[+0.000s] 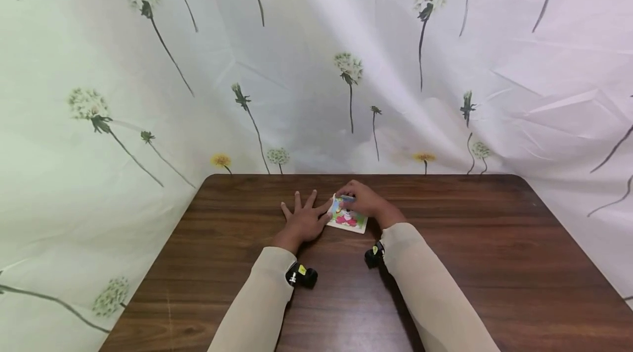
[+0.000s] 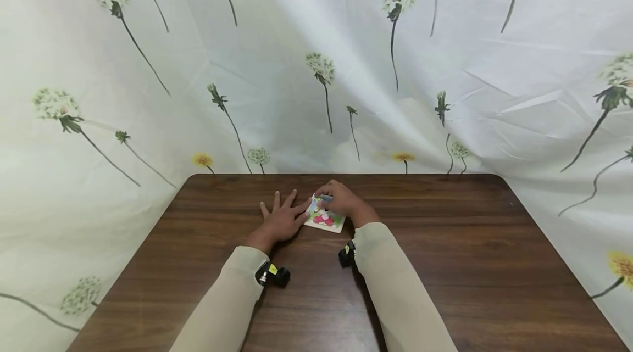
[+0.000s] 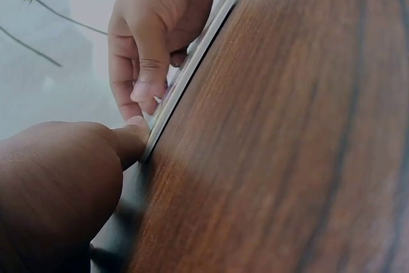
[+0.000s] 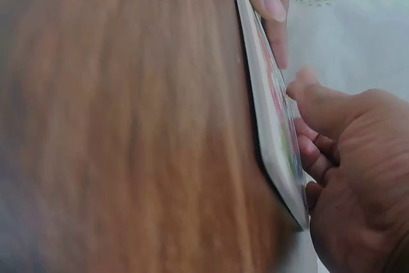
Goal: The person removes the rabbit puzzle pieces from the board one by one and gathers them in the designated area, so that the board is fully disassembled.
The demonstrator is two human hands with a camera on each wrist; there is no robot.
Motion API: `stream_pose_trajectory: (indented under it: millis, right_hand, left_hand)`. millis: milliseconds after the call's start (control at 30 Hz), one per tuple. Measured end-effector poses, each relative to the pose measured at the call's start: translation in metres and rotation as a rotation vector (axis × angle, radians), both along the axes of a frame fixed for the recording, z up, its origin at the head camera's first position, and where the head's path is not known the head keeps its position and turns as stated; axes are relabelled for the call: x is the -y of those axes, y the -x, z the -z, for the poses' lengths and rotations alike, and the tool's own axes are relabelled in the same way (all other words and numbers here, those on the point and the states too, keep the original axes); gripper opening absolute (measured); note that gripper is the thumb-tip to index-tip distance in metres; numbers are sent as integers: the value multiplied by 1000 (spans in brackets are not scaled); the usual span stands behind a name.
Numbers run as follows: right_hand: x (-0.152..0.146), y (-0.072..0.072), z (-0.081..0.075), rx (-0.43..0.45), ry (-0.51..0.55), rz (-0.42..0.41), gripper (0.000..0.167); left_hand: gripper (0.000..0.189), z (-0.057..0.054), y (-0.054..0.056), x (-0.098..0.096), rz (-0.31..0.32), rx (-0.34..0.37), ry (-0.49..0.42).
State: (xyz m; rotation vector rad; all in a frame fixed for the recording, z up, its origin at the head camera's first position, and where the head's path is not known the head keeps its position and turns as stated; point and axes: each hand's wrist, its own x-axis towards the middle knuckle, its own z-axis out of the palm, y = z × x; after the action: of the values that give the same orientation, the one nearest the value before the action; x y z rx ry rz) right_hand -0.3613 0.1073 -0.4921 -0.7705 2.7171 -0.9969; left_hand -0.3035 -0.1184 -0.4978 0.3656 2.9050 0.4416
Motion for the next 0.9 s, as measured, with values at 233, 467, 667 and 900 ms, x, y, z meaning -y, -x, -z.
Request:
stream_pose_trajectory:
  millis: [233, 467, 667, 900]
  right_hand:
    - [1, 7, 0, 0, -59, 38, 27]
    - [-1, 13, -6, -19, -133, -18, 23]
    - [0, 16, -13, -42, -200, -66, 23]
    - [5, 19, -20, -12, -234, -102, 22]
  left_hand:
    - [53, -2, 0, 1, -1, -8, -4]
    - [53, 2, 2, 1, 4, -10, -8]
    - [54, 7, 7, 1, 7, 35, -28]
    - [53, 1, 1, 2, 14, -1, -31]
